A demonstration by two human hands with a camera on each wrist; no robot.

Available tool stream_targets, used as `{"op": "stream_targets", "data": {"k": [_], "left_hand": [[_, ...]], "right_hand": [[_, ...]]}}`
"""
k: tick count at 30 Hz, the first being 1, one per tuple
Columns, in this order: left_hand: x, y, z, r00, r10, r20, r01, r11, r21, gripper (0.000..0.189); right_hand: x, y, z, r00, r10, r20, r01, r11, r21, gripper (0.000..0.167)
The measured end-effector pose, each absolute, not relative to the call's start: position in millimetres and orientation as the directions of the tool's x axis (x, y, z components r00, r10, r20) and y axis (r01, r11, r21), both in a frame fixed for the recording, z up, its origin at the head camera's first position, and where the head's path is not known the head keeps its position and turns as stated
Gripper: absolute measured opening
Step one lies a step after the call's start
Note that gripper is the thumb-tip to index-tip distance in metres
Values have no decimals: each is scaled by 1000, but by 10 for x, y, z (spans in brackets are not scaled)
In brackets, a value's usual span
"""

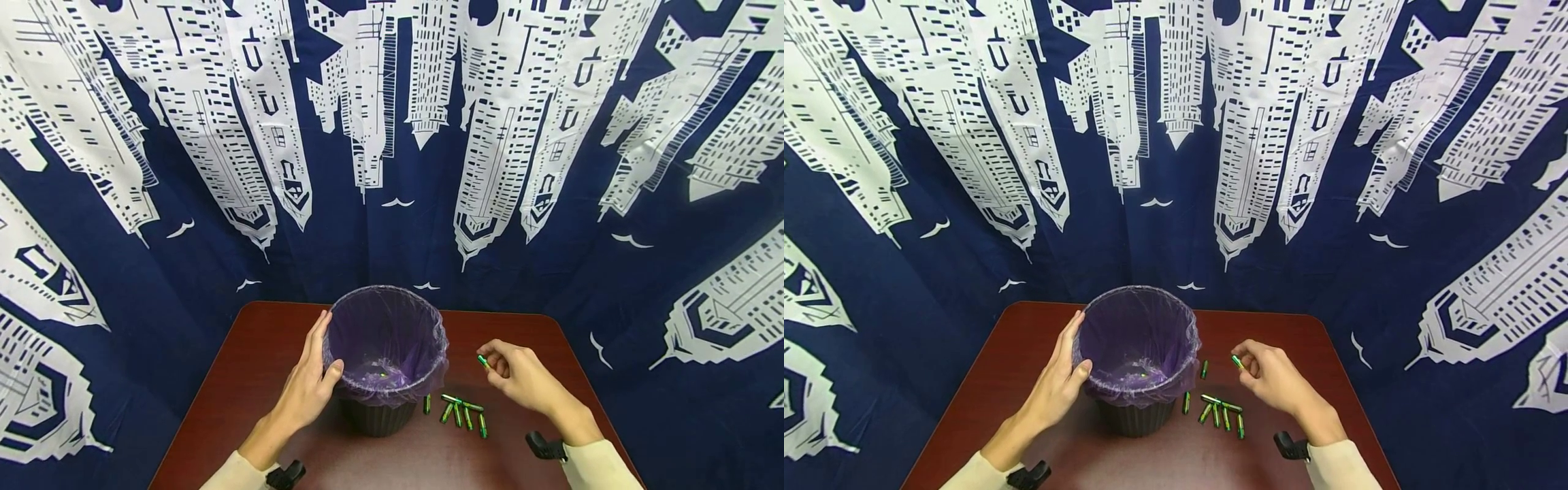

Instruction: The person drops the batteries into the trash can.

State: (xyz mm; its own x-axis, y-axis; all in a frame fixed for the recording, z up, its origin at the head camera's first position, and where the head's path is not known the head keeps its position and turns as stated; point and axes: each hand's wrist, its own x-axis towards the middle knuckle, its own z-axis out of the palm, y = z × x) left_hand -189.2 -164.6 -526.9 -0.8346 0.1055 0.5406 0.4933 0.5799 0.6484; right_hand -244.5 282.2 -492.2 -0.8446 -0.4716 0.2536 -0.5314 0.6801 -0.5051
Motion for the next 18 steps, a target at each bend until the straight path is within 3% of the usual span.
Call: {"op": "stream_targets", "data": {"k": [18], "left_hand": [[-1892, -1646, -5278, -840, 101, 533, 483, 584, 652, 84]], "right_hand": [[-2706, 2488, -4310, -728, -556, 400, -685, 618, -386, 32]]}}
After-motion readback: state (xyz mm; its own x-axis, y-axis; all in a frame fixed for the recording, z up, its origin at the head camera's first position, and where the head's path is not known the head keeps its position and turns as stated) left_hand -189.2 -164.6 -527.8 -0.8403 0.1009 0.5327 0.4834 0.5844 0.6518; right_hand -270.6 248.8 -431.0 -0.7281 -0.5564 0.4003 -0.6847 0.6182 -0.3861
